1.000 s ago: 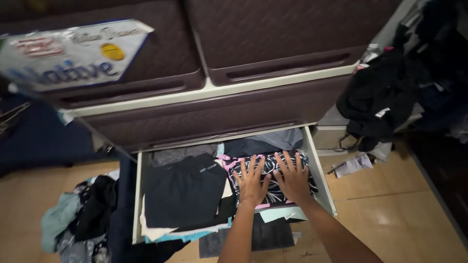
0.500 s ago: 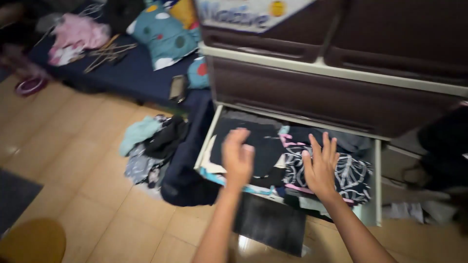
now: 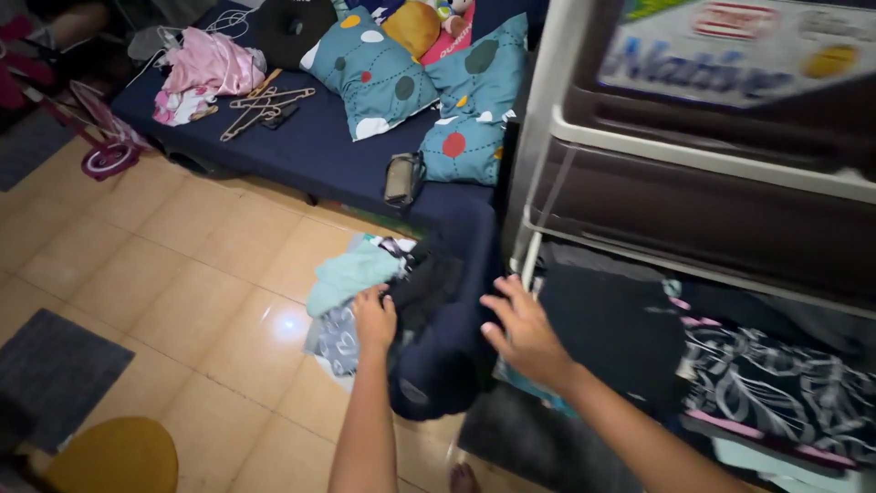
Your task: Organizing and folding clothes into a drawer.
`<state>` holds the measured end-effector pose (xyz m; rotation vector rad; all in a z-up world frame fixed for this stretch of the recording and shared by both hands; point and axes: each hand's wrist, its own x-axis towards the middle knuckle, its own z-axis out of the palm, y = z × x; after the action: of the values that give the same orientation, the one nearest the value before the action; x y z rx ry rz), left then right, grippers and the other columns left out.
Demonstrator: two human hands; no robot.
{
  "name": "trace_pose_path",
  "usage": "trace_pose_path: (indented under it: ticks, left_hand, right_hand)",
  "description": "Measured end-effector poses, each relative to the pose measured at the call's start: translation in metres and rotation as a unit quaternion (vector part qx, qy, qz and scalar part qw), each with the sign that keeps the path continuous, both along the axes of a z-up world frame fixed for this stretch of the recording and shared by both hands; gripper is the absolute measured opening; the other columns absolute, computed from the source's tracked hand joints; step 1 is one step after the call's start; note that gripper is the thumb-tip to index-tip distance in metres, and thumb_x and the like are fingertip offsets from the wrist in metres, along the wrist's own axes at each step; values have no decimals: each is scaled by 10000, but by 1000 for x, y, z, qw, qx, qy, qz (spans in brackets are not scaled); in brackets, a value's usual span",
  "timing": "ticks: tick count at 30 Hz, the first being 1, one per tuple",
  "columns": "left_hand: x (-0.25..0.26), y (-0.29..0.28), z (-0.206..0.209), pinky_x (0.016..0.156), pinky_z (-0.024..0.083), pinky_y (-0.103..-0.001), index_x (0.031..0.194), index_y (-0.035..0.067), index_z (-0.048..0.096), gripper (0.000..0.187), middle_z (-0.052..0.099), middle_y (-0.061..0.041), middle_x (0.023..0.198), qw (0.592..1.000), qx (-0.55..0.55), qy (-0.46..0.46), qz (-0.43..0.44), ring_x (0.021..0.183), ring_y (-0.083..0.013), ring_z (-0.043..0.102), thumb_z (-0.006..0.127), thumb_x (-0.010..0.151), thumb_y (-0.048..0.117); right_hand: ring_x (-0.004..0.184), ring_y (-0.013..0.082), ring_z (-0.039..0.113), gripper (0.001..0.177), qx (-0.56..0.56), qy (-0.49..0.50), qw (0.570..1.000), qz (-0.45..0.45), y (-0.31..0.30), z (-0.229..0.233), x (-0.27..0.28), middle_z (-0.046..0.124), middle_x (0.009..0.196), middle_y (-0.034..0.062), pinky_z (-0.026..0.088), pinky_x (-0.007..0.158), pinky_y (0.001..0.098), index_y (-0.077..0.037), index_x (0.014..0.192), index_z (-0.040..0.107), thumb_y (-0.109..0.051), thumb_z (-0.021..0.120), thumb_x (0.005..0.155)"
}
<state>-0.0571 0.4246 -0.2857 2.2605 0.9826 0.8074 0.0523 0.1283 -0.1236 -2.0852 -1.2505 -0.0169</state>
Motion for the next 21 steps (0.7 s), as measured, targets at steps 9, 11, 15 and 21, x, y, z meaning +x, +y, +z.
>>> trace_pose_path:
  ticks: [9,11,15,21]
  left_hand:
    - [35,77,6,961,273,-817,1384,275,655,633,401,-197,1581,990,30,130,-48,1461,-492,287,775,764,237]
    - [32,85,-9,951,277,-810,1384,305,646,630,363,-164,1583,984,2,170,-53,1452,-477,269,781,770,281]
    - [26,100,-72,1077,398,-638,1252,246,677,393,532,-11,1481,965,-83,247,-42,1432,-282,443,683,862,293]
    - [10,140,-97,1000,438,-404,1195,-30,652,360,666,-170,1189,944,-214,-240,71,1102,-333,598,495,1030,249]
  right_hand:
    - [1246,388,547,371,-58,61,987,137,182,-75,8,572,1288,186,441,1046,434,-42,1272,588,-136,653,919]
    - [1232,394,557,408,-33,71,988,135,213,-110,16,572,1278,197,451,1043,439,-29,1298,563,-143,658,918]
    - [1168,412,554,585,-115,101,988,-32,251,-144,21,553,1251,215,485,965,472,-69,1381,486,-257,732,885]
    - [958,349,696,85,-100,122,968,-193,261,-167,41,713,985,112,541,824,468,-155,927,689,-179,682,846]
